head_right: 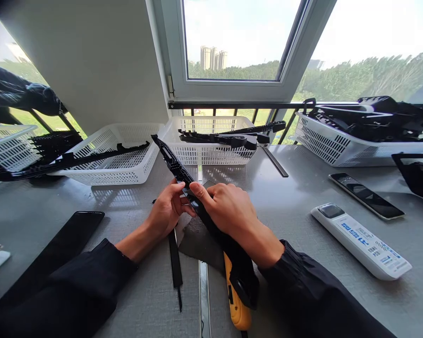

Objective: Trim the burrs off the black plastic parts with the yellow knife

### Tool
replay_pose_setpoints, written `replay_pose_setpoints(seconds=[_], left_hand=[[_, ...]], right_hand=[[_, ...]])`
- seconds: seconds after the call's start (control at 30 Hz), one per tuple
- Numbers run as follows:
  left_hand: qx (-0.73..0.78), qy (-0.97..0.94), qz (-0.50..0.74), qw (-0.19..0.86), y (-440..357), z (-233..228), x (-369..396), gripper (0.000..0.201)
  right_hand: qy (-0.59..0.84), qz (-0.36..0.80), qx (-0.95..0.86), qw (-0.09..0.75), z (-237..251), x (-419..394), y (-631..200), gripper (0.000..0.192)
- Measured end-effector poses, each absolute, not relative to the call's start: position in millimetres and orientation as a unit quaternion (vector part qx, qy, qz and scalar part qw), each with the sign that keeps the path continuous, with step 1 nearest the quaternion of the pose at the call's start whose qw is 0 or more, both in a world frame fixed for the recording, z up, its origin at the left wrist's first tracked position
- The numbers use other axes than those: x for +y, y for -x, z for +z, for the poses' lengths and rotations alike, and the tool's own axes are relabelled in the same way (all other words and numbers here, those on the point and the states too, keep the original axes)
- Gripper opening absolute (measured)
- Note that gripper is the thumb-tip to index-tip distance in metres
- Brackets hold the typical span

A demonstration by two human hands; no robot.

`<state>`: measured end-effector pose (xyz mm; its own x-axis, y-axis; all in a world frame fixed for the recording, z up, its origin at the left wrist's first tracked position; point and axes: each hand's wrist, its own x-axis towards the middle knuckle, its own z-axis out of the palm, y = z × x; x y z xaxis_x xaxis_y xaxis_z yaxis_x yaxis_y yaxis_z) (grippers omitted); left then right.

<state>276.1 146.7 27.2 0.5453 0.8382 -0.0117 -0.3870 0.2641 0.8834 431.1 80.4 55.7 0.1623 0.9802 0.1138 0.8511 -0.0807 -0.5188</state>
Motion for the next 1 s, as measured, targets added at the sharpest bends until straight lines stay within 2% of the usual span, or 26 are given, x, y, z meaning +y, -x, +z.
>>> replay_pose_setpoints(seconds=[0.3, 1.0], left_hand=[[0.256, -0.461, 0.403, 0.748, -276.1, 28.6, 143.8, 0.03], [0.252, -0.467, 0.394, 0.75, -275.7, 26.9, 143.9, 0.032]], right_hand=[[0.739, 0.126, -0.611, 0.255, 58.2, 82.5, -435.8, 0.09], [0.765, 0.127, -0.6, 0.2, 56.4, 84.6, -434.9, 0.093]])
